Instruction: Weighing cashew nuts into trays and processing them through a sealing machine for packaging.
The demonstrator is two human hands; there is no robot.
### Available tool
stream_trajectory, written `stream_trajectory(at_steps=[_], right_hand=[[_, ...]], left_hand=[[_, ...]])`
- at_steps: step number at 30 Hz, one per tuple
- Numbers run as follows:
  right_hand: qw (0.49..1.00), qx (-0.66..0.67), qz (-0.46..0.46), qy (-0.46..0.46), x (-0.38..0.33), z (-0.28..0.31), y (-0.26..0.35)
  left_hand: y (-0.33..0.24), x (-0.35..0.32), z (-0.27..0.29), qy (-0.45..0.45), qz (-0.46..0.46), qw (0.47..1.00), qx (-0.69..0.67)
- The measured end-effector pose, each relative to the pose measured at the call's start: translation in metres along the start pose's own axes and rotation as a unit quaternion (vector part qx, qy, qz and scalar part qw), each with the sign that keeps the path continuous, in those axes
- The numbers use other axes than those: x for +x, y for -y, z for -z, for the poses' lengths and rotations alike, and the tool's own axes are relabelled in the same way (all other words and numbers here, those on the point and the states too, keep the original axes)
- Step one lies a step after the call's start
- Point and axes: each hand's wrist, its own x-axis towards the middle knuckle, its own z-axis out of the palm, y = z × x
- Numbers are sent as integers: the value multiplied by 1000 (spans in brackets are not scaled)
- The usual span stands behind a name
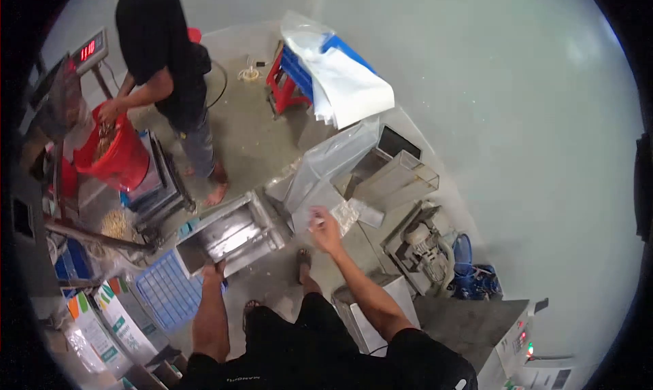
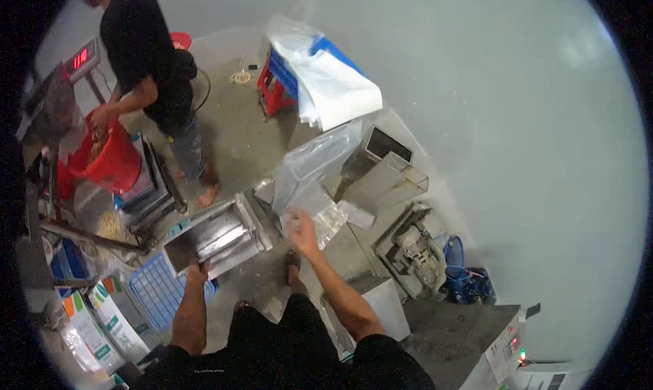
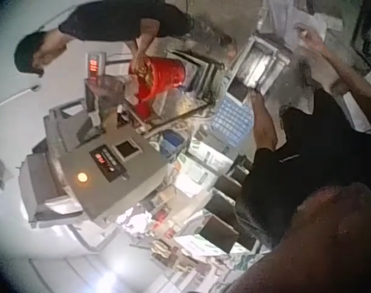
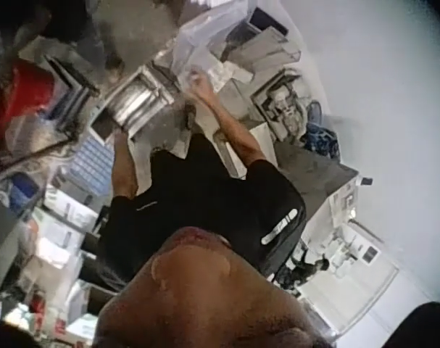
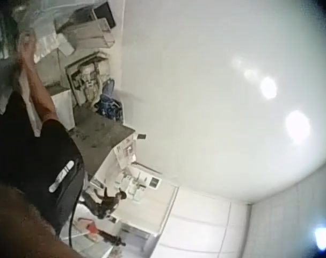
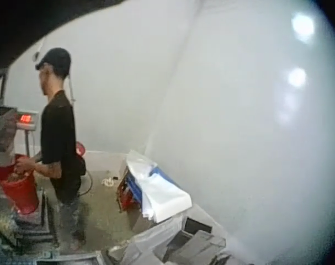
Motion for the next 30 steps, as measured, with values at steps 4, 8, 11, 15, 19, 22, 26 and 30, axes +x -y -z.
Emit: stream_trajectory(at_steps=[4, 8, 11, 15, 19, 22, 26, 30], right_hand=[[958, -99, 37, -268, 131, 157, -90], [956, -127, -59, -259, 274, 224, -111], [949, -255, -145, -118, 304, 227, -112], [976, -179, 25, -122, 313, 234, -142], [943, -277, 183, 13, 306, 254, -158], [926, -315, 191, 79, 309, 261, -149], [867, -414, 231, 151, 318, 271, -155], [828, -471, 244, 180, 322, 280, -129]], left_hand=[[-78, -35, -114, 78, 144, 861, -482], [-156, -60, -253, -158, -4, 981, -113], [-250, -71, -401, -158, -111, 981, 21], [-338, -81, -510, -233, -209, 947, -65], [-351, -94, -542, -107, -337, 899, 259], [-346, -77, -552, -41, -345, 812, 469], [-352, -65, -551, -8, -364, 746, 558], [-417, -55, -553, 115, -249, 745, 609]])
